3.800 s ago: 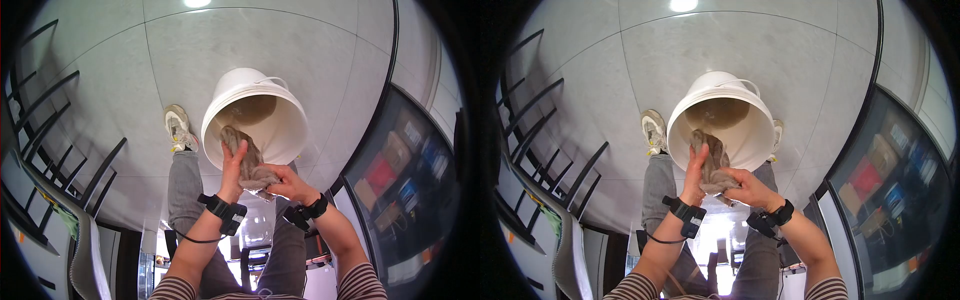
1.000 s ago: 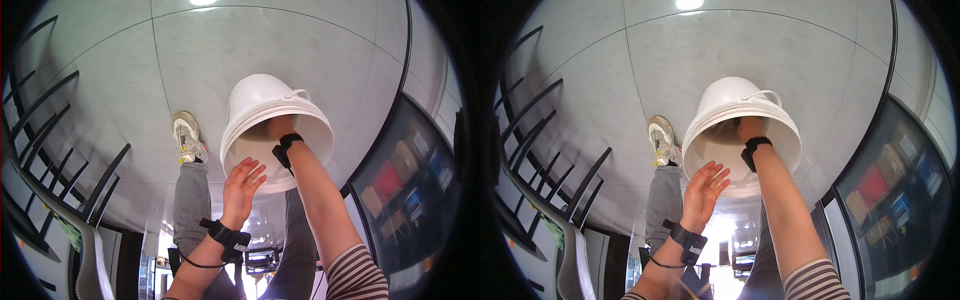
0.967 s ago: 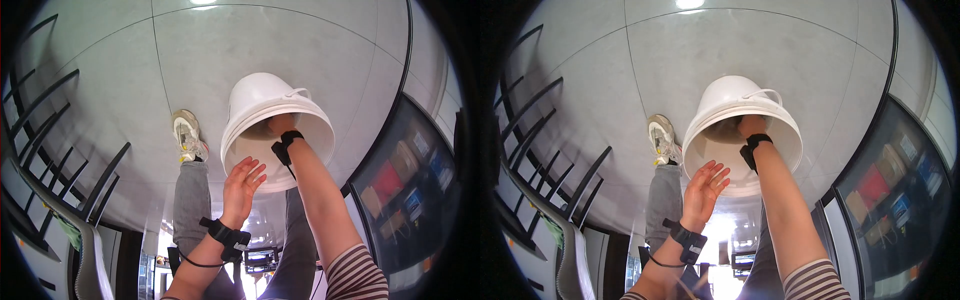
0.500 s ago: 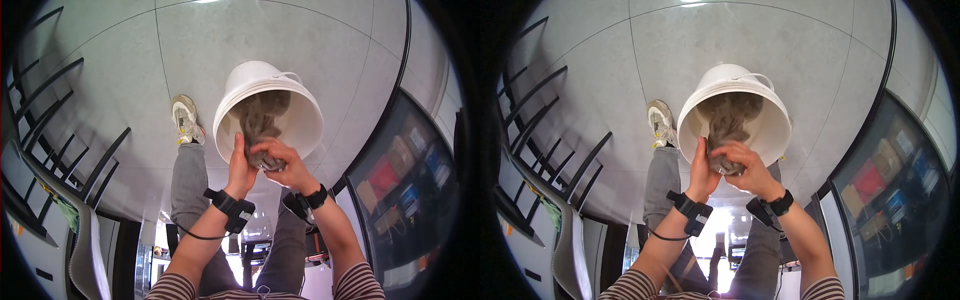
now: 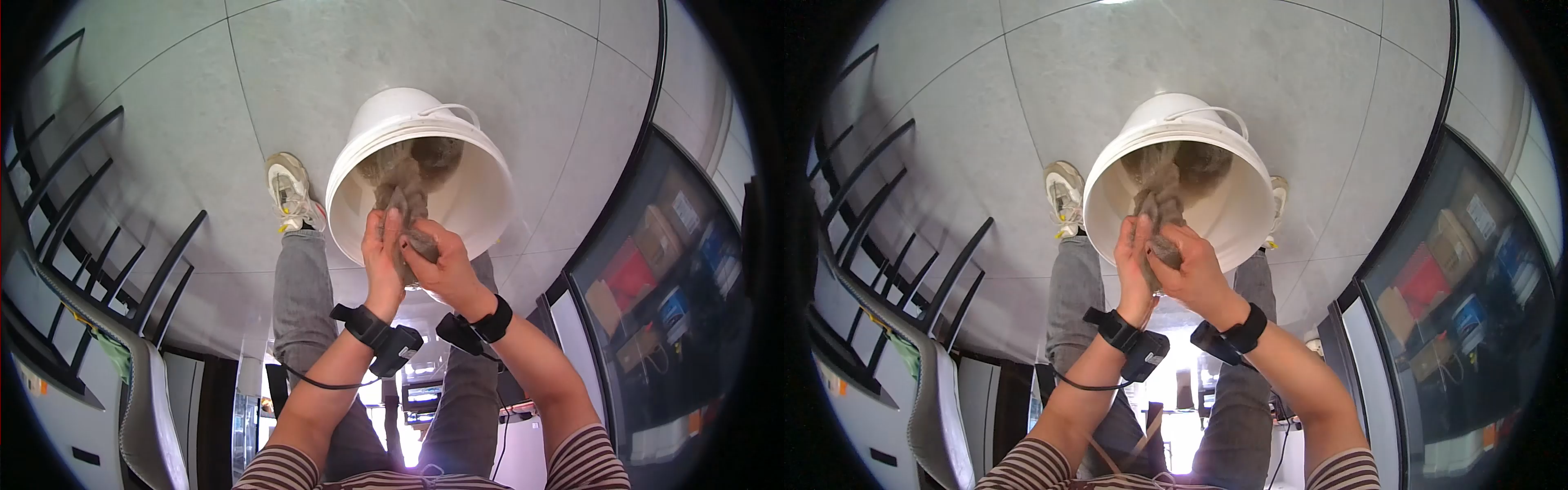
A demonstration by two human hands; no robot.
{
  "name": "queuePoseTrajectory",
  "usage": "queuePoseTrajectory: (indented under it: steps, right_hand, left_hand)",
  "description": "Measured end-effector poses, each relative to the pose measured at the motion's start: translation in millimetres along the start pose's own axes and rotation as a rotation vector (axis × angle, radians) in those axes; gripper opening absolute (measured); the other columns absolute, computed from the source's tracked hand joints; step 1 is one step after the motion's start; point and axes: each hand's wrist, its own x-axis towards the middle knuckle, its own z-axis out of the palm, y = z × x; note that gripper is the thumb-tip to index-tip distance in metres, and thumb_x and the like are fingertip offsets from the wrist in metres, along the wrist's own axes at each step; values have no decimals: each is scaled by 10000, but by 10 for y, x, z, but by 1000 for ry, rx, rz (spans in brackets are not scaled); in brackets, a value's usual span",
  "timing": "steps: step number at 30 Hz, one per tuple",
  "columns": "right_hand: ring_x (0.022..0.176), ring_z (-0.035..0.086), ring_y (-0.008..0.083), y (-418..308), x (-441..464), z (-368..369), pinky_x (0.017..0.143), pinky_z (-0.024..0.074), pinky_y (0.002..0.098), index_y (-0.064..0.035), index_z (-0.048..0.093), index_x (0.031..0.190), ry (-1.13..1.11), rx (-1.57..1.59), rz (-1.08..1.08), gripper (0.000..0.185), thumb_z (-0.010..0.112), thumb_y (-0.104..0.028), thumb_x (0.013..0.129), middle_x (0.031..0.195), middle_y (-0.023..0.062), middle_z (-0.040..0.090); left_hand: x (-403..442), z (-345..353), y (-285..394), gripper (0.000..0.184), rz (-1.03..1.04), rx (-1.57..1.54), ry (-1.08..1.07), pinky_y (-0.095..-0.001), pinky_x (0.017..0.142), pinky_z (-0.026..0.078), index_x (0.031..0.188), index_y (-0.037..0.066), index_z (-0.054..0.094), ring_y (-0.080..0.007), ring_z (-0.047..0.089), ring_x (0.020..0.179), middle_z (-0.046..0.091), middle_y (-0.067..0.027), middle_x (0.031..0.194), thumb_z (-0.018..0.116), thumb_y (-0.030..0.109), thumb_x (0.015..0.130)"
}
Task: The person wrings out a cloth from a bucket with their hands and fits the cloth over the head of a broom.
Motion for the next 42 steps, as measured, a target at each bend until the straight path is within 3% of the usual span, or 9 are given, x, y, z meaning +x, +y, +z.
queuePoseTrajectory:
  steps: [10,16,18,22,31,33,36,39,42]
  right_hand:
    - [663,554,389,510,505,-61,593,436,403,32,525,763,208,-109,136,191,580,-148,729,695,229,565]
    - [776,578,357,307,316,-210,695,452,369,40,532,1016,282,-124,366,306,552,-177,801,799,215,590]
    - [954,525,338,167,106,-167,787,424,360,-26,534,1069,273,-127,-171,294,558,-167,813,1017,192,545]
    - [1028,456,334,4,-206,-79,832,396,354,-74,553,1020,88,-142,-216,243,584,-134,787,1121,155,473]
    - [776,517,356,269,9,160,618,419,367,-40,480,904,191,-393,-319,134,541,-44,785,871,175,513]
    - [739,541,371,329,89,161,592,433,397,-37,480,887,217,-243,-124,136,560,-94,793,800,183,527]
    - [725,545,401,465,242,27,602,434,412,-14,465,925,193,-211,168,144,514,-121,842,737,221,545]
    - [727,556,400,851,257,-95,598,438,399,-1,448,961,213,-177,215,187,502,-146,858,709,240,556]
    - [779,584,302,875,119,-227,671,442,341,-10,455,1046,246,68,261,213,484,-127,870,806,171,584]
  left_hand:
    - [-5,-10,-120,195,223,321,-13,-175,605,306,794,52,464,-32,339,676,417,40,732,441,187,933]
    - [-8,-2,-169,149,130,156,-36,-168,600,321,818,53,468,-22,368,673,448,43,737,480,165,916]
    - [14,0,-152,139,103,106,-38,-171,598,337,829,53,472,-19,391,675,466,42,740,494,164,909]
    - [-1,33,-75,152,-13,-62,47,-183,564,378,810,63,483,-32,436,645,500,24,722,548,180,882]
    - [19,-24,-133,256,60,-45,99,-199,517,323,718,67,475,-25,366,591,426,61,660,471,223,922]
    - [19,-74,-138,236,3,101,49,-201,630,377,854,30,543,-39,428,698,507,21,764,445,231,931]
    - [-9,-83,-218,216,91,227,-12,-185,638,346,813,36,533,-32,400,706,480,37,746,465,209,924]
    - [-68,-80,-285,197,124,297,-106,-175,636,320,793,38,523,-29,369,691,463,45,738,483,187,916]
    - [-69,-45,-254,174,92,204,-109,-176,627,316,787,48,520,-21,364,689,460,49,728,501,173,906]
